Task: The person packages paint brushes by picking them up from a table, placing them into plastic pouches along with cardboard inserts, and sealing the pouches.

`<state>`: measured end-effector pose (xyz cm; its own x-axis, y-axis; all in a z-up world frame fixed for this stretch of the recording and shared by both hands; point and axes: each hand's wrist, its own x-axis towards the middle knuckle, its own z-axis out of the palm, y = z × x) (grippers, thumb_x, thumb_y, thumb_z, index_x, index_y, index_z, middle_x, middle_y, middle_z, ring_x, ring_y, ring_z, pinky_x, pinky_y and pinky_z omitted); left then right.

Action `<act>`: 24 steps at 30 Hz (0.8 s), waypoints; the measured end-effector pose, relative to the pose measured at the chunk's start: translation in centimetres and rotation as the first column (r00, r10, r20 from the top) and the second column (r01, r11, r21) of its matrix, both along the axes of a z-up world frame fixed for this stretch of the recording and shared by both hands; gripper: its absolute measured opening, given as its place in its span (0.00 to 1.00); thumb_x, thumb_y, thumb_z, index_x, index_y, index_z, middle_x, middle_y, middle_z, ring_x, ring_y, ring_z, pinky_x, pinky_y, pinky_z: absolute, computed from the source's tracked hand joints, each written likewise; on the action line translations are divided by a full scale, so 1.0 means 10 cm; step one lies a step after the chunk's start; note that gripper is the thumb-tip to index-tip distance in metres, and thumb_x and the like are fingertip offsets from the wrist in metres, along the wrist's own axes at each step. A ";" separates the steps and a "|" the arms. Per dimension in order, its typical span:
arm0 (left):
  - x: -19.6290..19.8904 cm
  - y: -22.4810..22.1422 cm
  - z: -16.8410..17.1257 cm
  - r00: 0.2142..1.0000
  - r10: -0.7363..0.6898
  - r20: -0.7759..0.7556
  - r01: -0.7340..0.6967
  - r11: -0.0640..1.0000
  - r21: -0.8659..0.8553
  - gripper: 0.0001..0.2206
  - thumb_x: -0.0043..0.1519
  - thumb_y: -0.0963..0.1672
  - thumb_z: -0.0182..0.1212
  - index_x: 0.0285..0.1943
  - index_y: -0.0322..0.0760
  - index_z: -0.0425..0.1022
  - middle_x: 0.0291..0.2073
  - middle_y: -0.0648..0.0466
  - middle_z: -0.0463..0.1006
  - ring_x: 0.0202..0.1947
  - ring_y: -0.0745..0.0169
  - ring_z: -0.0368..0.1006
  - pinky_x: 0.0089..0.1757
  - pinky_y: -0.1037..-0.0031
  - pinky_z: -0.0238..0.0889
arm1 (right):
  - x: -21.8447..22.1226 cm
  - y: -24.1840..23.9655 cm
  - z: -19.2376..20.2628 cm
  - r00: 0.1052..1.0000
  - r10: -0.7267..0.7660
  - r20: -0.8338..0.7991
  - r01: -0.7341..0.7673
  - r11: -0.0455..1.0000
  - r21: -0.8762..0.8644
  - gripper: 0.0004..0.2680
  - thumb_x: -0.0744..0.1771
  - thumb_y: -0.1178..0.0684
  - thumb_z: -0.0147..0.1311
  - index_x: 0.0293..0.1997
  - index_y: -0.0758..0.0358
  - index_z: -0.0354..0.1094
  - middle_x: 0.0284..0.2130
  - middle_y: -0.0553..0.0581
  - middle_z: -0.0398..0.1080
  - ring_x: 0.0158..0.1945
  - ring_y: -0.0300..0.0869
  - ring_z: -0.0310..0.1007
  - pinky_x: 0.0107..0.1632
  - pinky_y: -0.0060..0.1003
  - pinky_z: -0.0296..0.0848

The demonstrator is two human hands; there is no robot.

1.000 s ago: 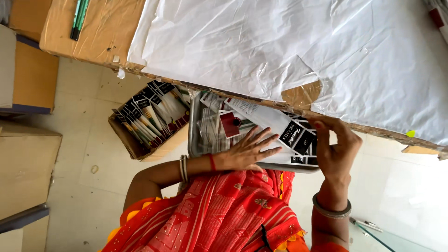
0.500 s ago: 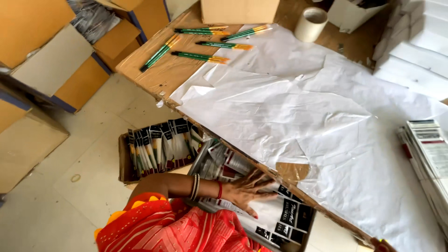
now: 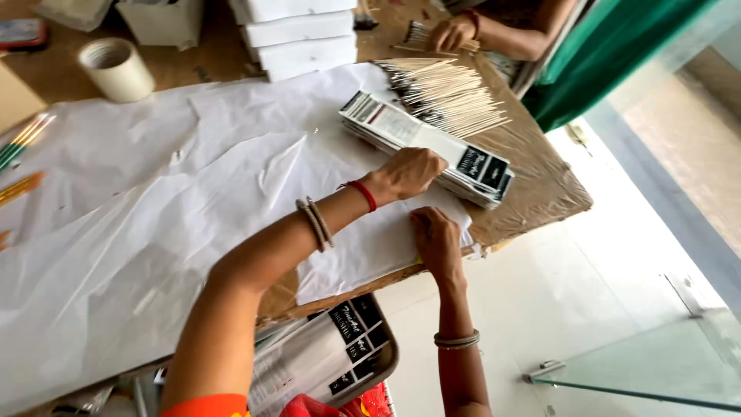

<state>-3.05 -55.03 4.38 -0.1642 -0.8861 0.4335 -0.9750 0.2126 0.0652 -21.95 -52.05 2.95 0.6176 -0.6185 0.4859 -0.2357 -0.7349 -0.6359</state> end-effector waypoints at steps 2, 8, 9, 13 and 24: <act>-0.11 -0.47 -0.06 0.959 -0.221 -0.179 0.189 0.966 -0.176 0.08 0.58 0.42 0.65 0.40 0.32 0.76 0.30 0.42 0.82 0.33 0.41 0.80 0.35 0.58 0.74 | 0.04 -0.07 -0.01 0.999 0.034 0.033 -0.035 0.998 0.051 0.04 0.65 0.62 0.56 0.42 0.67 0.75 0.37 0.64 0.77 0.39 0.54 0.80 0.43 0.42 0.76; -0.51 -1.03 0.03 0.991 -0.010 0.135 -0.030 0.956 0.290 0.16 0.61 0.49 0.68 0.41 0.29 0.75 0.29 0.44 0.81 0.31 0.54 0.82 0.33 0.68 0.77 | -0.02 -0.12 -0.18 0.996 -0.047 0.077 0.045 0.998 0.034 0.05 0.65 0.62 0.59 0.43 0.67 0.75 0.40 0.62 0.78 0.42 0.52 0.79 0.46 0.40 0.75; -0.51 -1.09 -0.02 0.991 -0.021 0.134 -0.019 0.957 0.291 0.16 0.61 0.49 0.68 0.41 0.29 0.75 0.29 0.44 0.81 0.31 0.54 0.82 0.33 0.68 0.77 | -0.04 -0.18 -0.28 0.995 -0.058 0.076 0.055 0.998 0.035 0.05 0.65 0.62 0.59 0.43 0.67 0.75 0.40 0.62 0.78 0.42 0.52 0.79 0.46 0.40 0.75; -0.51 -1.28 -0.17 0.967 -0.101 0.232 0.044 0.970 0.238 0.12 0.58 0.47 0.70 0.33 0.32 0.79 0.28 0.47 0.81 0.30 0.59 0.80 0.34 0.70 0.76 | -0.24 -0.53 -0.45 0.728 -0.163 0.666 -0.063 0.951 0.302 0.09 0.70 0.63 0.54 0.56 0.70 0.68 0.53 0.63 0.72 0.54 0.48 0.72 0.55 0.39 0.71; -0.07 -1.04 -0.36 0.788 -0.052 -0.613 -0.027 0.992 -0.120 0.04 0.59 0.40 0.64 0.33 0.31 0.79 0.24 0.48 0.81 0.24 0.61 0.78 0.33 0.69 0.72 | -0.24 -1.28 -0.14 0.522 -0.249 0.816 -0.498 0.688 0.528 0.16 0.69 0.64 0.44 0.66 0.68 0.61 0.64 0.65 0.66 0.66 0.49 0.69 0.69 0.42 0.68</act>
